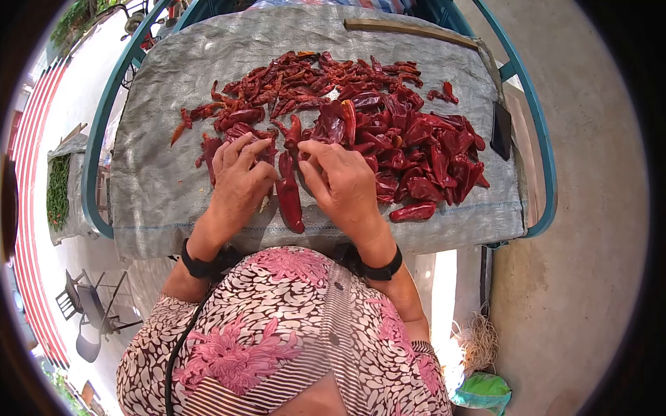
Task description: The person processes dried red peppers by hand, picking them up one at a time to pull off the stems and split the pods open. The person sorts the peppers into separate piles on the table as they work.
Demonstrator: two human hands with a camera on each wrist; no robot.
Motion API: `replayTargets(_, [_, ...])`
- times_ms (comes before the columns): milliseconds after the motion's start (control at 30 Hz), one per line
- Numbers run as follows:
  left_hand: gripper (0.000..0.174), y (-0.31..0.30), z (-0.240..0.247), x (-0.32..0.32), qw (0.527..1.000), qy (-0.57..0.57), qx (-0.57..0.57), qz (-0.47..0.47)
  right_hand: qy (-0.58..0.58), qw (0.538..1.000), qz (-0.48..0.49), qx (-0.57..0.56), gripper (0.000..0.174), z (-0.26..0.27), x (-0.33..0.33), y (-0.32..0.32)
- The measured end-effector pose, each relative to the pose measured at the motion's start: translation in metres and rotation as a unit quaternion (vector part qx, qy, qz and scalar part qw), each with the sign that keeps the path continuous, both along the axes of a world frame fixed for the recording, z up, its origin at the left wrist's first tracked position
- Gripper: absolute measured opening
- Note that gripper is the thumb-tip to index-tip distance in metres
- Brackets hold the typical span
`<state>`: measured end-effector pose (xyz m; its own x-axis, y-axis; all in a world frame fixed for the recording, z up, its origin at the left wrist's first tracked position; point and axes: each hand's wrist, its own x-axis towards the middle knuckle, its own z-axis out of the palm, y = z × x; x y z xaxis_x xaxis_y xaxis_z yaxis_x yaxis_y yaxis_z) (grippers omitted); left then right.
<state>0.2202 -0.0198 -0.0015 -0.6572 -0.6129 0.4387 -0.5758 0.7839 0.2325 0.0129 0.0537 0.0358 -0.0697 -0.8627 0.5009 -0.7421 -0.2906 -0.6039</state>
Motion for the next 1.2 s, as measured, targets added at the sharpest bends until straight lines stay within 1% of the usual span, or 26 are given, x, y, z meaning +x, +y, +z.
replayTargets(33, [0.028,0.000,-0.002,0.000,1.000,-0.004,-0.003,-0.005,-0.006,1.000,0.021,0.017,0.030,-0.001,0.002,0.001])
replayTargets(67, [0.029,-0.001,-0.005,0.001,1.000,-0.008,-0.007,-0.010,0.004,0.999,0.033,0.004,0.029,-0.004,0.003,0.002])
replayTargets(200, [0.035,0.005,-0.014,0.001,0.998,-0.025,-0.001,-0.060,0.024,0.999,0.033,0.005,0.027,-0.008,0.003,0.004])
replayTargets(300, [0.040,0.005,-0.012,0.000,0.997,-0.034,0.012,-0.068,0.023,0.999,0.030,-0.006,0.026,-0.011,0.000,0.003])
replayTargets(367, [0.040,0.003,-0.013,-0.001,0.997,-0.026,0.004,-0.069,0.035,0.999,0.034,-0.018,0.026,-0.015,0.000,0.002])
replayTargets(400, [0.040,0.001,-0.012,-0.001,0.997,-0.022,0.000,-0.069,0.031,0.999,0.040,-0.005,0.025,-0.014,0.000,0.003])
replayTargets(600, [0.033,-0.004,0.002,0.003,0.993,0.030,0.063,-0.098,0.023,0.996,0.076,0.051,0.027,-0.005,0.003,0.008])
replayTargets(667, [0.038,-0.006,0.010,0.002,0.994,0.051,0.055,-0.083,0.035,0.994,0.084,0.060,0.029,-0.014,0.002,0.007])
replayTargets(700, [0.040,-0.007,0.012,0.001,0.994,0.062,0.051,-0.075,0.023,0.995,0.063,0.076,0.030,-0.013,0.003,0.007])
replayTargets(767, [0.048,-0.006,0.012,-0.006,0.995,0.081,0.062,-0.020,-0.001,0.994,0.020,0.109,0.031,-0.008,0.005,0.007])
replayTargets(800, [0.052,-0.005,0.012,-0.009,0.994,0.091,0.068,0.007,-0.009,0.991,-0.020,0.132,0.036,-0.005,0.004,0.006])
replayTargets(900, [0.059,-0.007,0.003,-0.014,0.999,0.025,0.005,0.032,-0.094,0.986,-0.086,0.105,0.041,0.001,0.003,0.001])
replayTargets(933, [0.059,-0.008,-0.002,-0.016,0.999,0.013,0.012,0.027,-0.131,0.985,-0.093,0.055,0.047,-0.003,0.005,-0.002])
replayTargets(1033, [0.056,-0.012,-0.009,-0.016,0.999,-0.007,0.034,0.020,-0.144,0.984,-0.091,0.047,0.045,0.001,0.006,-0.002])
replayTargets(1100, [0.052,-0.013,-0.007,-0.018,0.999,-0.001,0.048,0.018,-0.114,0.990,-0.060,0.058,0.041,0.000,0.003,-0.002])
replayTargets(1200, [0.039,-0.015,-0.008,-0.019,0.998,0.001,0.057,0.004,-0.088,0.992,-0.038,0.078,0.037,-0.006,0.002,0.001])
